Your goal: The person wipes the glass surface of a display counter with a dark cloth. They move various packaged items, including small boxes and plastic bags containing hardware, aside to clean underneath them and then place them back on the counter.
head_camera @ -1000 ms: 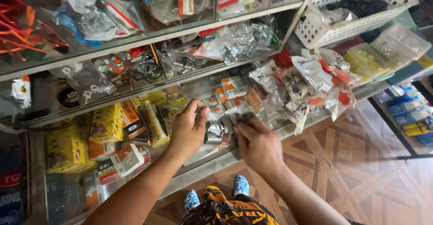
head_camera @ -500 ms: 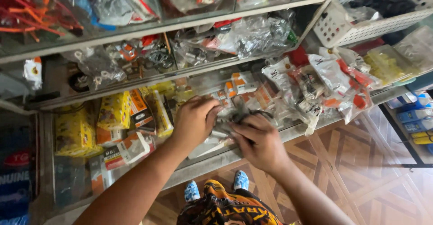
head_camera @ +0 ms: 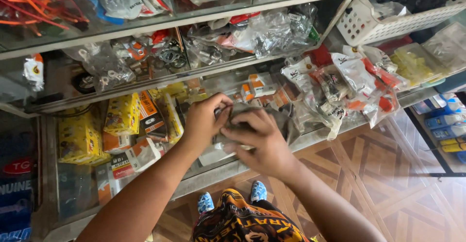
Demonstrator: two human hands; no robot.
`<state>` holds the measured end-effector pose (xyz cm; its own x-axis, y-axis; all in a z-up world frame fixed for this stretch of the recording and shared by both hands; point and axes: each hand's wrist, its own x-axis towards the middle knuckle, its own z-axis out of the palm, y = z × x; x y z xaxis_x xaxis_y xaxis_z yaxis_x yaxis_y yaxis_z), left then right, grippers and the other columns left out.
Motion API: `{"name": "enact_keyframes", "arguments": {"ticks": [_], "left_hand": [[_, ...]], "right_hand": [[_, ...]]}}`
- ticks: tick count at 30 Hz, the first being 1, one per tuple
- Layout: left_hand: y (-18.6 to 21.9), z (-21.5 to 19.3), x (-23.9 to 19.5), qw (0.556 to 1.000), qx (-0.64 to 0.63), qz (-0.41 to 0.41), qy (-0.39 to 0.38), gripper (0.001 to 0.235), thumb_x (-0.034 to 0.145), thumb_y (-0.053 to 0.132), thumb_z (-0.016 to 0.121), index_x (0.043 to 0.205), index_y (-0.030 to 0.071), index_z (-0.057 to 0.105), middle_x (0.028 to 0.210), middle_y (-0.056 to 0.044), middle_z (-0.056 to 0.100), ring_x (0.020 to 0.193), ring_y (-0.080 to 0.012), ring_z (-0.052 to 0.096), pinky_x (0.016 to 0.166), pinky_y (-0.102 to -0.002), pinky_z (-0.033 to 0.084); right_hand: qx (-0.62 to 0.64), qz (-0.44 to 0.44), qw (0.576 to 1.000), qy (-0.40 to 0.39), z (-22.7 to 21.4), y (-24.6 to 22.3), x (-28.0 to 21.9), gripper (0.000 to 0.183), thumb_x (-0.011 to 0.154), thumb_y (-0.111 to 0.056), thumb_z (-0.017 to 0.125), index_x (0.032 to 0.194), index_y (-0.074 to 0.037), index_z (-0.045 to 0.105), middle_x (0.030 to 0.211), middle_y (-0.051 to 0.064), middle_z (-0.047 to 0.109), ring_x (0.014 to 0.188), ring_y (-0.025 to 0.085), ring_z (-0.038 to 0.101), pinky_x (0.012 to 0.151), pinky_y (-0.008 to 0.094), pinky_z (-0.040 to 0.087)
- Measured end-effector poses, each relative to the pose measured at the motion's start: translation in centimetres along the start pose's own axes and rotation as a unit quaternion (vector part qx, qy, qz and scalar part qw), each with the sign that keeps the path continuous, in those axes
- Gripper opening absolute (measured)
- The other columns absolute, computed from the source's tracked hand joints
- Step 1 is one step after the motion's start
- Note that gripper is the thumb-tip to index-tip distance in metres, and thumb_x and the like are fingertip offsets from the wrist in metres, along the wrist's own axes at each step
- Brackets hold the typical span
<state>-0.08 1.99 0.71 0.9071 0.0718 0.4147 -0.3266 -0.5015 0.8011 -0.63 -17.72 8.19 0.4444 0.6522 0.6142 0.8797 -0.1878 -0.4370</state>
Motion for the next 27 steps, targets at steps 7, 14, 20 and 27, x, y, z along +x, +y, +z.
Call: {"name": "enact_keyframes", "arguments": {"ticks": [7, 14, 20, 27], "left_hand": [[2.0, -0.6, -0.1, 0.997, -0.027, -0.070, 0.012, 0.017, 0.091, 0.021, 0.076, 0.097, 0.007, 0.069, 0.088, -0.006, 0.079, 0.080, -0.0198, 0.080, 0.069, -0.031, 0.057], [2.6, -0.7, 0.2, 0.995, -0.018, -0.095, -0.017, 0.015, 0.093, 0.017, 0.076, 0.096, 0.004, 0.069, 0.083, -0.007, 0.078, 0.071, -0.0186, 0.074, 0.066, -0.029, 0.054], [0.2, -0.1, -0.2, 0.992, -0.094, -0.077, -0.030, 0.009, 0.092, 0.007, 0.070, 0.100, 0.004, 0.066, 0.084, -0.005, 0.077, 0.074, -0.0129, 0.073, 0.068, -0.027, 0.055], [1.8, -0.1, 0.2, 0.998, -0.002, -0.049, -0.029, 0.009, 0.089, 0.010, 0.076, 0.095, 0.006, 0.071, 0.081, -0.005, 0.077, 0.070, -0.0140, 0.074, 0.064, -0.029, 0.055]], "right_hand": [[-0.201, 0.021, 0.977, -0.073, -1.8, 1.2, -4.8, 0.043, 0.082, -0.017, 0.077, 0.125, -0.014, 0.074, 0.138, 0.011, 0.063, 0.124, 0.033, 0.062, 0.101, 0.053, 0.048], [0.038, 0.278, 0.959, 0.036, -4.1, 1.5, -4.5, 0.027, 0.091, -0.002, 0.068, 0.115, -0.009, 0.078, 0.116, 0.011, 0.079, 0.097, 0.028, 0.076, 0.081, 0.034, 0.061], [0.080, 0.093, 0.991, 0.055, -0.6, 1.8, -2.5, 0.024, 0.093, 0.001, 0.067, 0.115, -0.005, 0.072, 0.129, 0.015, 0.073, 0.126, 0.035, 0.070, 0.111, 0.041, 0.055], [-0.061, 0.167, 0.982, -0.071, -1.3, 1.5, -4.5, 0.050, 0.083, 0.001, 0.064, 0.133, -0.005, 0.066, 0.139, 0.018, 0.063, 0.116, 0.033, 0.067, 0.093, 0.041, 0.056]]}}
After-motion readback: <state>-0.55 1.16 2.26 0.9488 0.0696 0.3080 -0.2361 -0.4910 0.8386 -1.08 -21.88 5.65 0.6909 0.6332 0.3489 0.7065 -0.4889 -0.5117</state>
